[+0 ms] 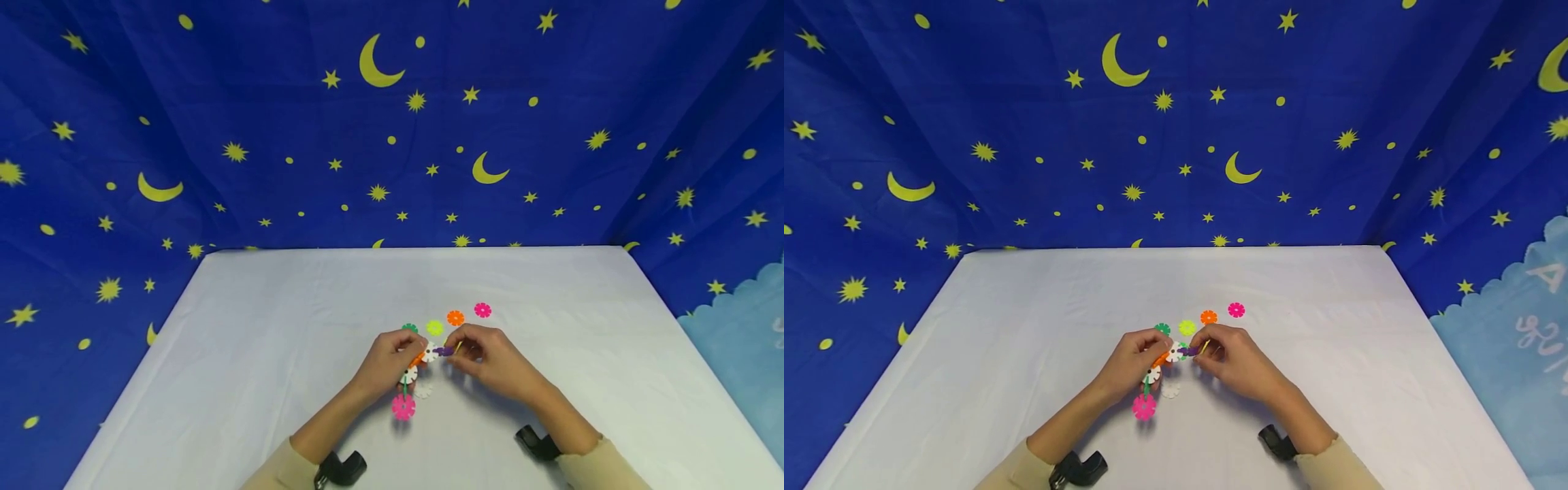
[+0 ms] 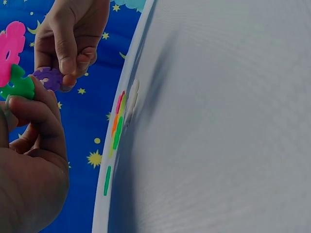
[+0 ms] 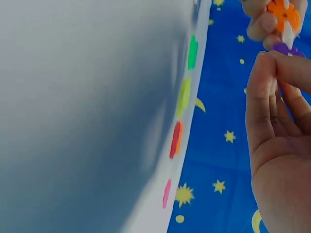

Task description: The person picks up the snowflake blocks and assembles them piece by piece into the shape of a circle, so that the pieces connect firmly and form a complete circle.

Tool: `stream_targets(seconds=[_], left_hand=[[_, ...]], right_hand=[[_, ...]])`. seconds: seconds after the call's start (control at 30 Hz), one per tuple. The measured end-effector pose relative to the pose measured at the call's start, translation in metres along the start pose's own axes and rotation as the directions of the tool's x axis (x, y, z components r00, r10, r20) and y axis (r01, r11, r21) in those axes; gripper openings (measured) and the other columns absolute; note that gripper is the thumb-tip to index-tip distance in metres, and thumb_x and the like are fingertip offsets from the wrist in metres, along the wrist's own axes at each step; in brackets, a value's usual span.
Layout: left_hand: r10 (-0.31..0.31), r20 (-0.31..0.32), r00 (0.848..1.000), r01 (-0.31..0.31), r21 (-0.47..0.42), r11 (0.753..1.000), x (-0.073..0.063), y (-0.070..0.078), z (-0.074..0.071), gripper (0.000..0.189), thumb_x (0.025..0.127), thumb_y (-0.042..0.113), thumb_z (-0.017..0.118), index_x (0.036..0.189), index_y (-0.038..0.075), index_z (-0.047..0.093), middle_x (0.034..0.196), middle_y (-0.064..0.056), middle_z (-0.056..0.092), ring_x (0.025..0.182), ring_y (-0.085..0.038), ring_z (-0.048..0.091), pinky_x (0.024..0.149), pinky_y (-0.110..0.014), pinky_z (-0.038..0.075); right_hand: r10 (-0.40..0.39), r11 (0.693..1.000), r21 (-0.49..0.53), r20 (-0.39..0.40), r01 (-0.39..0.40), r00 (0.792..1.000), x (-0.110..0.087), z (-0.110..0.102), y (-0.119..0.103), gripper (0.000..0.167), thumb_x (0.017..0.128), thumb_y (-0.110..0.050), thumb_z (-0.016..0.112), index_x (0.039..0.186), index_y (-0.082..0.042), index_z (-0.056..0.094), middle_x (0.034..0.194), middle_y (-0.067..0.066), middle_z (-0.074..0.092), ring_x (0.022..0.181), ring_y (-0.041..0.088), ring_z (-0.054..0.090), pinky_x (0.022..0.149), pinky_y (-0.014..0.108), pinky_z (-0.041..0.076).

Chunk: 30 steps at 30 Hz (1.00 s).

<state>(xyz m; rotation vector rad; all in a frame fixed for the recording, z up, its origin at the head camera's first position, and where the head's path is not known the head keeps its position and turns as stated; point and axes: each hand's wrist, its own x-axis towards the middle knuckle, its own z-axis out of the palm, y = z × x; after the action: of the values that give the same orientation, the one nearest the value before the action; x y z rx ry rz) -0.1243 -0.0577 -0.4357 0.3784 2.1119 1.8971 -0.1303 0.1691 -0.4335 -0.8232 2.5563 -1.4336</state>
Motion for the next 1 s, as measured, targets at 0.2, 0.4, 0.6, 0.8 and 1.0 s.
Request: stream_targets(seconds=[0.2, 0.4, 0.6, 0.8, 1.0], left_hand=[[-0.005, 0.004, 1.0, 0.005, 0.0, 1.0, 0.006, -0.016, -0.003, 0.022, 0.099, 0.025, 0.057, 0.098, 0.006, 0.068, 0.081, -0.023, 0.066, 0.041, -0.016, 0.054, 0.036, -0.025, 0.043], [0.006, -0.003, 1.0, -0.006, -0.006, 1.0, 0.007, -0.017, -0.005, 0.025, 0.098, 0.026, 0.057, 0.107, 0.004, 0.067, 0.081, -0.021, 0.066, 0.042, -0.017, 0.054, 0.035, -0.026, 0.043], [0.011, 0.002, 1.0, -0.011, 0.007, 1.0, 0.008, -0.017, -0.003, 0.021, 0.1, 0.017, 0.053, 0.11, 0.003, 0.065, 0.082, -0.02, 0.065, 0.041, -0.018, 0.053, 0.035, -0.029, 0.043], [0.029, 0.016, 0.999, -0.029, 0.027, 0.999, 0.006, -0.017, -0.005, 0.027, 0.1, 0.026, 0.055, 0.114, 0.007, 0.067, 0.077, -0.015, 0.062, 0.043, -0.014, 0.051, 0.036, -0.029, 0.044], [0.065, 0.014, 0.998, -0.066, 0.053, 0.996, 0.003, -0.006, -0.005, 0.023, 0.1, 0.019, 0.053, 0.11, 0.007, 0.07, 0.06, -0.003, 0.044, 0.047, -0.01, 0.038, 0.038, -0.025, 0.037]], right_hand=[[0.033, 0.994, -0.104, 0.016, -0.031, 0.999, 0.004, -0.014, 0.008, 0.016, 0.086, -0.008, 0.072, 0.099, -0.017, 0.067, 0.088, -0.007, 0.064, 0.077, 0.011, 0.059, 0.069, 0.027, 0.053], [0.059, 0.99, -0.128, 0.007, -0.057, 0.998, 0.015, -0.024, 0.016, 0.014, 0.087, -0.011, 0.072, 0.101, -0.011, 0.069, 0.089, -0.008, 0.063, 0.078, 0.011, 0.059, 0.069, 0.028, 0.053], [0.108, 0.989, -0.105, -0.002, -0.108, 0.994, 0.023, -0.026, 0.024, 0.014, 0.087, -0.012, 0.072, 0.1, -0.01, 0.07, 0.09, -0.006, 0.063, 0.077, 0.014, 0.06, 0.067, 0.029, 0.052], [0.108, 0.991, -0.087, 0.055, -0.103, 0.993, 0.027, -0.022, 0.035, 0.017, 0.088, -0.013, 0.071, 0.104, -0.008, 0.07, 0.092, -0.003, 0.062, 0.077, 0.015, 0.059, 0.066, 0.029, 0.053], [0.091, 0.983, -0.172, 0.115, -0.071, 0.989, 0.027, -0.019, 0.039, 0.028, 0.084, -0.01, 0.075, 0.112, -0.007, 0.069, 0.088, -0.001, 0.056, 0.078, 0.016, 0.052, 0.066, 0.029, 0.048]])
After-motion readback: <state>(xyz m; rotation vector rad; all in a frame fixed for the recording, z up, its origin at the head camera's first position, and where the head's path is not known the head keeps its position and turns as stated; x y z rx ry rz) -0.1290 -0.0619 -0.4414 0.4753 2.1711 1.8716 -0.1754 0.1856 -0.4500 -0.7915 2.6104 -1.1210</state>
